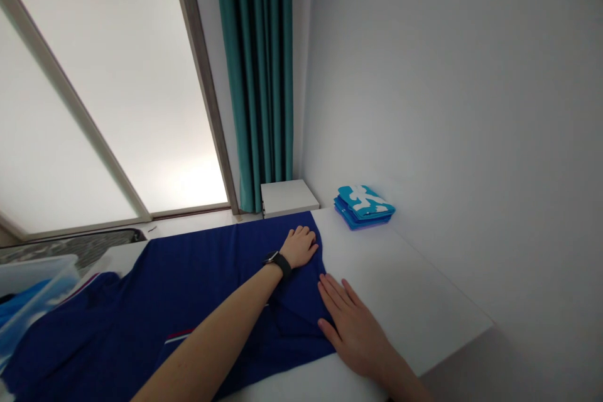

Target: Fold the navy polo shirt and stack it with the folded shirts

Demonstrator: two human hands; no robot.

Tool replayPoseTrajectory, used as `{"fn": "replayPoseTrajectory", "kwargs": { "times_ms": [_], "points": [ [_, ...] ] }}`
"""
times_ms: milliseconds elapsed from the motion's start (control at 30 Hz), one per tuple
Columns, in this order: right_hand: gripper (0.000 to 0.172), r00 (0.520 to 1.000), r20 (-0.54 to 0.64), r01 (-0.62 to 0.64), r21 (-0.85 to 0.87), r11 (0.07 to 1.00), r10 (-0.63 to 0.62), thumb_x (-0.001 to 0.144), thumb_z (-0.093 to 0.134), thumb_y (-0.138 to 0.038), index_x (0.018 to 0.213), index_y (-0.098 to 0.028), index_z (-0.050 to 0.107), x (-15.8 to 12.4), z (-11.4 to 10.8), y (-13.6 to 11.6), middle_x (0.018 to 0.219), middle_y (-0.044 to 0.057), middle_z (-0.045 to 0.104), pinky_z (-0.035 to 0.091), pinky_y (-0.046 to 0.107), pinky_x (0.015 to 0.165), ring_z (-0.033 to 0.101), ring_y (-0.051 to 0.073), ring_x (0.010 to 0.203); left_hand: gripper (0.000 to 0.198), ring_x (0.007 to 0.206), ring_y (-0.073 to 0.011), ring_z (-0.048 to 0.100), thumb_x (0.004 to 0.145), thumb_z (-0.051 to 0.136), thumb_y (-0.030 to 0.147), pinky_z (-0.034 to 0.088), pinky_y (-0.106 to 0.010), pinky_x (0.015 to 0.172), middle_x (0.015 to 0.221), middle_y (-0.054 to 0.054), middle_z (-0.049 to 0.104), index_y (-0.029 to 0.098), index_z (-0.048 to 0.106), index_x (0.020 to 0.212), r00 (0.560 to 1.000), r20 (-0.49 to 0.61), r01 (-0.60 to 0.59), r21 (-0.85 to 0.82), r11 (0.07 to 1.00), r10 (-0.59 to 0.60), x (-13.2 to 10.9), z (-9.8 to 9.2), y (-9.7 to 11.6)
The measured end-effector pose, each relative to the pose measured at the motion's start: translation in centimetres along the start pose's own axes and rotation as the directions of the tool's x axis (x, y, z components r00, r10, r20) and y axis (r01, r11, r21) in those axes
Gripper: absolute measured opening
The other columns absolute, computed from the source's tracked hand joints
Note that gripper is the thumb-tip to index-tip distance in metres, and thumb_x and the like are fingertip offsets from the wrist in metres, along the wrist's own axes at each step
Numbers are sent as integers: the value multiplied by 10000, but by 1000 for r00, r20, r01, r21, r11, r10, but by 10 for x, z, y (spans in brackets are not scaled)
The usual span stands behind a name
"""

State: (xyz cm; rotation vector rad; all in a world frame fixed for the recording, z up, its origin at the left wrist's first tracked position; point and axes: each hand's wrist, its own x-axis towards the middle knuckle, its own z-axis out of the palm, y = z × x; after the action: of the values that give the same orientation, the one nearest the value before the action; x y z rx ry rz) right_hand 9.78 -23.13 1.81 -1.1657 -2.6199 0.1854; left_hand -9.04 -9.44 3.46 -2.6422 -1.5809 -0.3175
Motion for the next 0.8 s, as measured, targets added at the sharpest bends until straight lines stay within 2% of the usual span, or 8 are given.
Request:
{"fn": "replayPoseTrajectory", "kwargs": {
  "times_ms": [267, 400, 500, 600, 700, 800],
  "points": [
    [629, 998, 55, 39, 37, 999, -41, 971, 412, -404, 1524, -207, 185, -6, -9, -5, 1564, 68, 205, 193, 465, 1190, 223, 242, 1435, 155, 999, -240, 513, 984, 408, 267, 346, -377, 851, 1032, -81, 617, 186, 539, 1004, 999, -11, -38, -10, 999, 37, 5, 5, -6],
    [631, 997, 68, 35, 53, 998, -38, 974, 411, -393, 1526, -210, 165, -6, -9, -4, 1565, 72, 205, 192, 471, 1190, 218, 243, 1437, 155, 1020, -245, 507, 976, 410, 235, 346, -379, 860, 1066, -85, 606, 190, 533, 1060, 1000, -25, -16, 8, 1000, 16, 5, 0, -11],
    [631, 997, 57, 40, 53, 998, -43, 974, 414, -392, 1526, -227, 157, -6, -6, -3, 1566, 65, 209, 195, 473, 1189, 219, 241, 1437, 198, 1057, -256, 496, 964, 411, 222, 352, -389, 876, 1128, -104, 581, 185, 519, 1126, 999, -30, 18, 27, 999, -17, -2, -13, -19],
    [622, 997, 58, 41, 35, 999, -43, 979, 396, -397, 1527, -225, 156, -7, -4, -2, 1568, 60, 208, 200, 474, 1187, 214, 236, 1439, 210, 1079, -253, 500, 958, 405, 228, 349, -394, 915, 1135, -109, 582, 180, 536, 1115, 1000, 6, 30, 39, 999, -30, -13, -31, -32],
    [614, 998, 51, 44, 18, 999, -44, 981, 390, -386, 1526, -225, 160, -7, -3, -1, 1570, 56, 202, 206, 476, 1186, 210, 234, 1440, 213, 1081, -243, 530, 958, 394, 263, 343, -394, 951, 1098, -100, 621, 187, 585, 1013, 995, 97, 30, 41, 999, -34, -29, -49, -47],
    [613, 998, 30, 48, 15, 999, -49, 975, 406, -377, 1524, -233, 173, -8, 0, 0, 1567, 56, 213, 224, 484, 1179, 228, 241, 1435, 238, 984, -242, 606, 935, 418, 310, 381, -408, 918, 993, -86, 683, 192, 624, 914, 968, 236, 74, 33, 997, -80, -48, -63, -58]
  ]
}}
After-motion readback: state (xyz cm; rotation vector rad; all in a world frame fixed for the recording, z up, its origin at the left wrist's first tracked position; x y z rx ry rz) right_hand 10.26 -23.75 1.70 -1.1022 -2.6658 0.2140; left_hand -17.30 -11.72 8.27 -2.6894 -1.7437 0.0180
